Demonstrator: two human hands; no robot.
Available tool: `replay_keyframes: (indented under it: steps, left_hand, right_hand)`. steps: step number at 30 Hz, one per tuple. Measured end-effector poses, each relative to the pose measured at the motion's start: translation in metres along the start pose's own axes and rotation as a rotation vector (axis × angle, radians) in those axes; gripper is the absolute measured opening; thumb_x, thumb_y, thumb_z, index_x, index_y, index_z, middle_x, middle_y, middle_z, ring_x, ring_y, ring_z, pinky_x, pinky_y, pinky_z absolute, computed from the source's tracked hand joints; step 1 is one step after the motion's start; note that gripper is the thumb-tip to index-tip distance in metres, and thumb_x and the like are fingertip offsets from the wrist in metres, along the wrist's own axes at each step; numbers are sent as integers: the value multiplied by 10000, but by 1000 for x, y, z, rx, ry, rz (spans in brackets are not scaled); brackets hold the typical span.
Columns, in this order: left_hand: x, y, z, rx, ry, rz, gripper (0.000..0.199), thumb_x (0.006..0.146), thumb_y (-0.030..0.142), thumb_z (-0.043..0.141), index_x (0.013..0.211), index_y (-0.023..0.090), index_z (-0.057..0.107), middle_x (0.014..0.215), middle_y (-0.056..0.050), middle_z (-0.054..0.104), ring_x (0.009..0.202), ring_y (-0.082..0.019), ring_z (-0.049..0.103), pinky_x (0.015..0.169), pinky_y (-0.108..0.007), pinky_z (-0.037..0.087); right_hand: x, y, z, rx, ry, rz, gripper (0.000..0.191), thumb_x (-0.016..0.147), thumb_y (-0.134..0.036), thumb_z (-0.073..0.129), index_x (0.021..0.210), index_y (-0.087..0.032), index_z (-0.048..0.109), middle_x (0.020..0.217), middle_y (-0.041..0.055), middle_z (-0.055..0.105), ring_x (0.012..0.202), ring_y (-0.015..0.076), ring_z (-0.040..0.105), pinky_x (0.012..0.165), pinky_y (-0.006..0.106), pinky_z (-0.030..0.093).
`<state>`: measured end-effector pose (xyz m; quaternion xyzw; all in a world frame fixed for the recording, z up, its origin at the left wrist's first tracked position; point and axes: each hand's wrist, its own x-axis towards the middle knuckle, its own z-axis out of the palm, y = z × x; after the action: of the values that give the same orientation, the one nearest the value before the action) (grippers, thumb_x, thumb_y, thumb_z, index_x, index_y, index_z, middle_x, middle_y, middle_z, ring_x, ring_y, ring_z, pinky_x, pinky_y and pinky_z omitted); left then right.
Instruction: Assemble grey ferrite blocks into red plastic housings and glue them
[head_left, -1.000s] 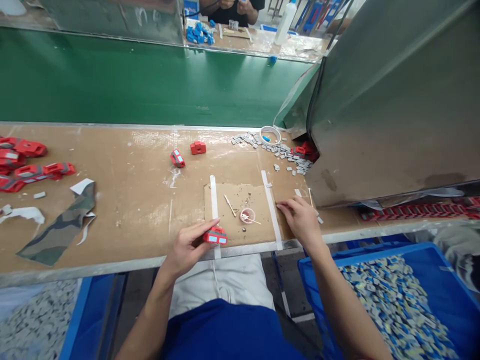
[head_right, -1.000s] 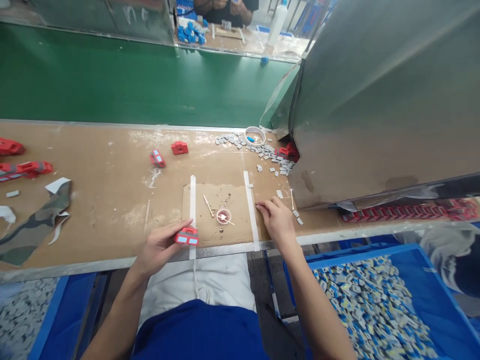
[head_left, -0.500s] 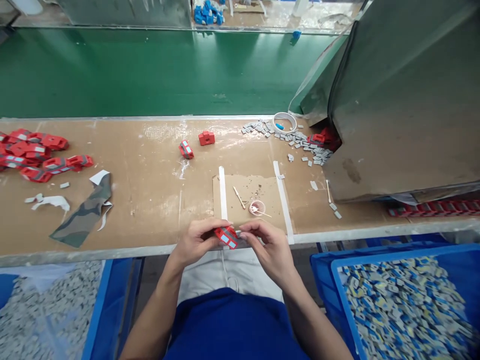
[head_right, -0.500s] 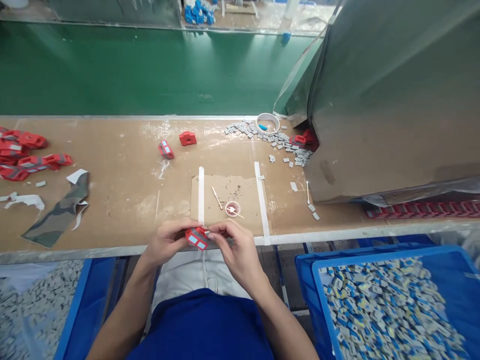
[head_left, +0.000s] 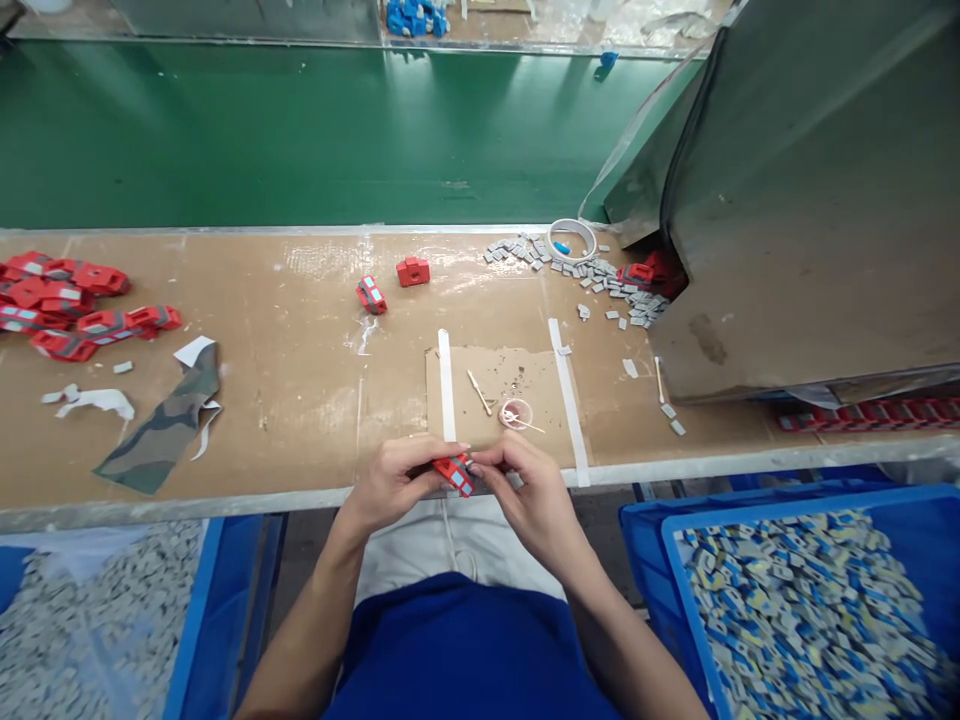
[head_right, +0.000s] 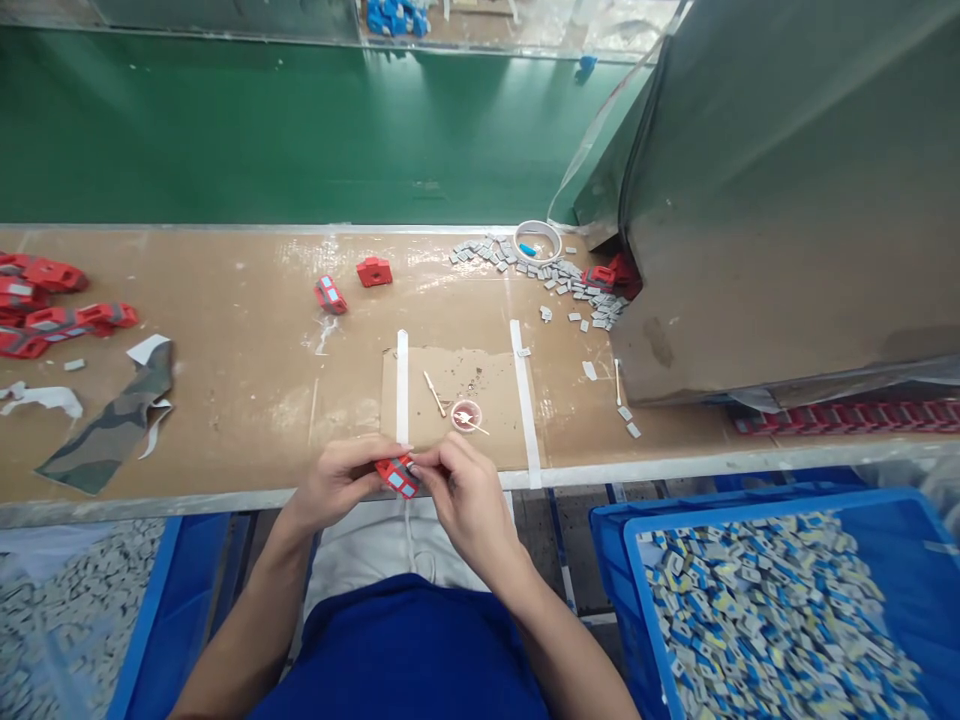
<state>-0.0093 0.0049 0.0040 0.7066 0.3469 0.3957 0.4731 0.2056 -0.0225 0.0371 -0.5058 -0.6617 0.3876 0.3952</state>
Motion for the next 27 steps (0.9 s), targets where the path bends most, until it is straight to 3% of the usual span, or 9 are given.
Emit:
replay_keyframes:
  steps: [9, 13, 18, 22, 24, 27]
  left_hand:
    - [-2, 2, 4, 70, 9, -16, 244, 972, 176, 719, 1208, 184, 781, 1056, -106, 832, 896, -201, 783, 816, -290, 614]
    - [-3, 2, 5, 117, 6, 31, 233, 986, 161, 696, 1202, 191, 777, 1044, -103, 832, 906, -202, 784, 821, -296, 613]
    - [1, 1, 3, 174, -34, 141, 244, 1000, 276, 711, 1217, 179, 769, 954, -106, 823, 848, -200, 769, 775, -297, 605]
    - [3, 2, 1, 177, -69, 146, 269, 1002, 292, 709, 1241, 178, 754, 958, -109, 816, 858, -201, 770, 772, -292, 604]
    - [3, 2, 1, 176, -77, 137, 265, 1004, 291, 706, 1239, 175, 750, 950, -105, 815, 840, -194, 765, 761, -282, 600]
    - [3, 1, 1, 161, -104, 189, 246, 1022, 281, 675, 1232, 177, 752, 940, -104, 819, 823, -189, 762, 763, -281, 601]
  right_hand:
    - [-10, -12, 12, -232, 40, -10, 201, 1043, -138, 533, 879, -195, 635, 793, 10, 567, 655, 141, 577, 623, 245, 428]
    - [-12, -9, 12, -120, 31, 17, 189, 1032, -123, 546, 883, -194, 639, 803, 3, 572, 686, 132, 584, 644, 236, 438]
    - [-13, 2, 9, 84, -17, 104, 164, 1017, -175, 580, 871, -194, 653, 805, 0, 570, 698, 125, 583, 636, 218, 465]
    - [-10, 7, 1, 200, -118, 211, 131, 1008, -262, 617, 940, -186, 701, 894, 32, 621, 751, 134, 610, 650, 228, 493]
    - [-8, 8, -3, 210, -183, 248, 152, 1006, -287, 619, 949, -178, 709, 879, 33, 636, 728, 129, 583, 636, 233, 468]
    - [-6, 8, -8, 257, -286, 323, 236, 1003, -356, 617, 857, -172, 649, 697, -19, 555, 610, 106, 452, 542, 218, 349]
